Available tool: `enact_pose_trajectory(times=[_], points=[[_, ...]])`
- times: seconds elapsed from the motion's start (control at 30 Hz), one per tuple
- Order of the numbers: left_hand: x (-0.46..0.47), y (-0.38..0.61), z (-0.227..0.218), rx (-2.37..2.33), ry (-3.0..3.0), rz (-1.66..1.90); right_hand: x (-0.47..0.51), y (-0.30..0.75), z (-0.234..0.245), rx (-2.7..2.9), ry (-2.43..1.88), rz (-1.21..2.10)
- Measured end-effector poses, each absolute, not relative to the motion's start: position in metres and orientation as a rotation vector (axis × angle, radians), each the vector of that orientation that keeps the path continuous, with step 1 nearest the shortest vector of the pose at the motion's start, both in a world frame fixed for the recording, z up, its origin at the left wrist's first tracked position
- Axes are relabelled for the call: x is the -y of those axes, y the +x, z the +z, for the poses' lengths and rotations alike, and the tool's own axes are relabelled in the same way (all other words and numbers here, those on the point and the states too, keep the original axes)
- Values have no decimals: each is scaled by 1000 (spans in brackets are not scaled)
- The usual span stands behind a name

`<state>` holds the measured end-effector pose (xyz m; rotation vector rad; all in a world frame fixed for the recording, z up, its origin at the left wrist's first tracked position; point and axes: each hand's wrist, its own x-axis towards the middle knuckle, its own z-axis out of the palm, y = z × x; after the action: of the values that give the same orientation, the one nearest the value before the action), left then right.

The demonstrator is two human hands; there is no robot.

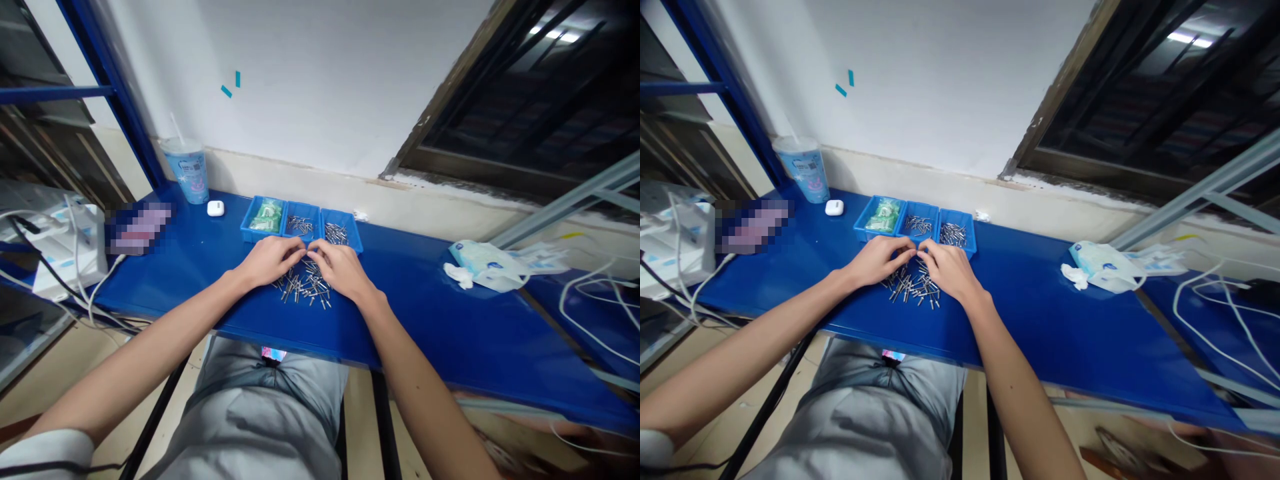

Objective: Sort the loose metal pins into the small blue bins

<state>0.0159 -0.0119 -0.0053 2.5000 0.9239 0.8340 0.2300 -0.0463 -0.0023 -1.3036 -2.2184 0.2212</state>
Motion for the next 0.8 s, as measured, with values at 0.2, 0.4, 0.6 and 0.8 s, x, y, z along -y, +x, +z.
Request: enact_pose_trajectory(times=[0.2, 0.4, 0.6, 0.8], points=[[12, 16, -6, -919, 2507, 827, 47, 230, -2, 2210, -1301, 241], [11, 16, -6, -922, 2500, 817, 47, 230, -2, 2219, -1314, 233], [12, 17, -5, -916, 2512, 791, 46, 230, -1, 2227, -1311, 243], [11, 16, -5, -925, 2503, 803, 46, 231, -2, 2220, -1295, 281]])
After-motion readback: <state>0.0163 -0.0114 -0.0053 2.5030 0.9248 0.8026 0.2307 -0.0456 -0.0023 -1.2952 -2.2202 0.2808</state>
